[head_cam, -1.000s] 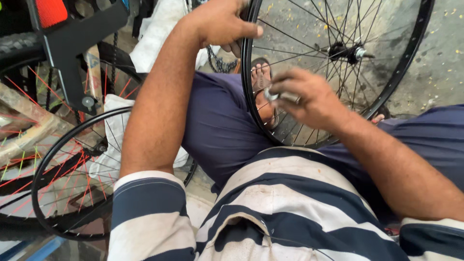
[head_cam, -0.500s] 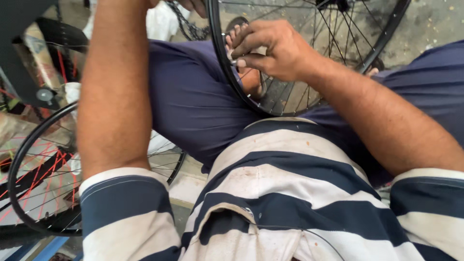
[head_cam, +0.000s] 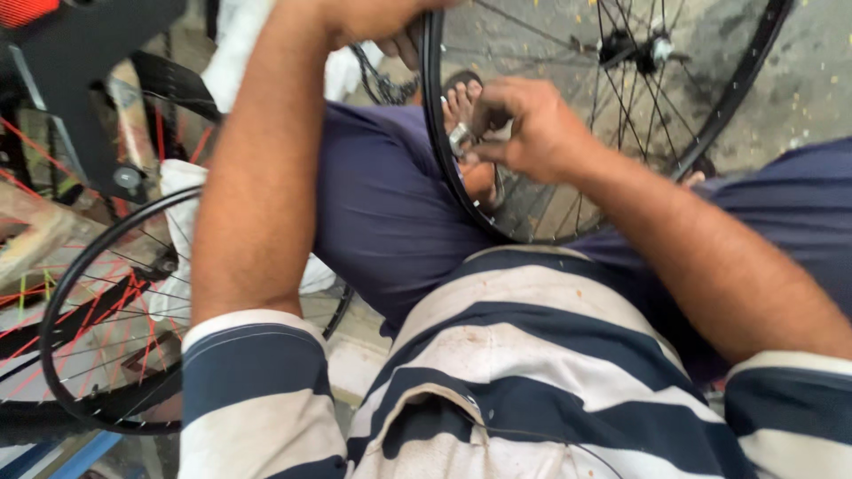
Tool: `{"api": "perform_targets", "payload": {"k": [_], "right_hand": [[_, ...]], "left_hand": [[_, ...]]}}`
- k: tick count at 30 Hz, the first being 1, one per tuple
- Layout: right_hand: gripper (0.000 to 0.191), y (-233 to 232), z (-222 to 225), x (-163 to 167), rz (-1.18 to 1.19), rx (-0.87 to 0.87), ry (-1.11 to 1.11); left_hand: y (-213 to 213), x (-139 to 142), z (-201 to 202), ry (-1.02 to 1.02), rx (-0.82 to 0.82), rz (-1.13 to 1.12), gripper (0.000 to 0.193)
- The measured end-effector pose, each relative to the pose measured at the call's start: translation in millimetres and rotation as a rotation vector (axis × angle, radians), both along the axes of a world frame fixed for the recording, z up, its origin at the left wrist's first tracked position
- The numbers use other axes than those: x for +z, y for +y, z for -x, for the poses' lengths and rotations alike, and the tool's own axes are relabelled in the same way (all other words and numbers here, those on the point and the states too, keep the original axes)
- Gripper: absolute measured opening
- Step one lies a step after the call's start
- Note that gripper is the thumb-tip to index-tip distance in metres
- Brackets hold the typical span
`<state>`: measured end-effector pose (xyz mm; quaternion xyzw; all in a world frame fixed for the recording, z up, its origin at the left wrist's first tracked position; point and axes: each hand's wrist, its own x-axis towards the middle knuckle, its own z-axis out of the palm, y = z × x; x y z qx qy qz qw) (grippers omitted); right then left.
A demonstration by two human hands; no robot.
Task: The person sits on the floor and uses a wrench to tighten the spokes on a bicycle wheel. They rotate the wheel and adjust multiple spokes in sequence to true the wheel.
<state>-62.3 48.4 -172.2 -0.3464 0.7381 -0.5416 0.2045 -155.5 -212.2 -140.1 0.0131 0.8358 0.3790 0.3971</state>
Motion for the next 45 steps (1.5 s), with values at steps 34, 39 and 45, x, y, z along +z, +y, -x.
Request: {"api": "perform_targets", "payload": {"k": [34,39,45], "right_hand": [[0.051,-10.1,-10.4,4.6,-0.096,-0.008,0.0],[0.046,0.3,-0.4,11.5,-0.069,0.047,-0.143],[0.039,-0.4,7.7,13.2,-0.043,0.087,-0.144]], "left_hand": [[22.9,31.1,-5.6,0.025,0.022,0.069,0.043],[21.5,29.8,-4.5,-0.009,0.008,0.089,0.046],[22.1,29.5,-4.3,-0.027,0.035,0.082,0.048]]}}
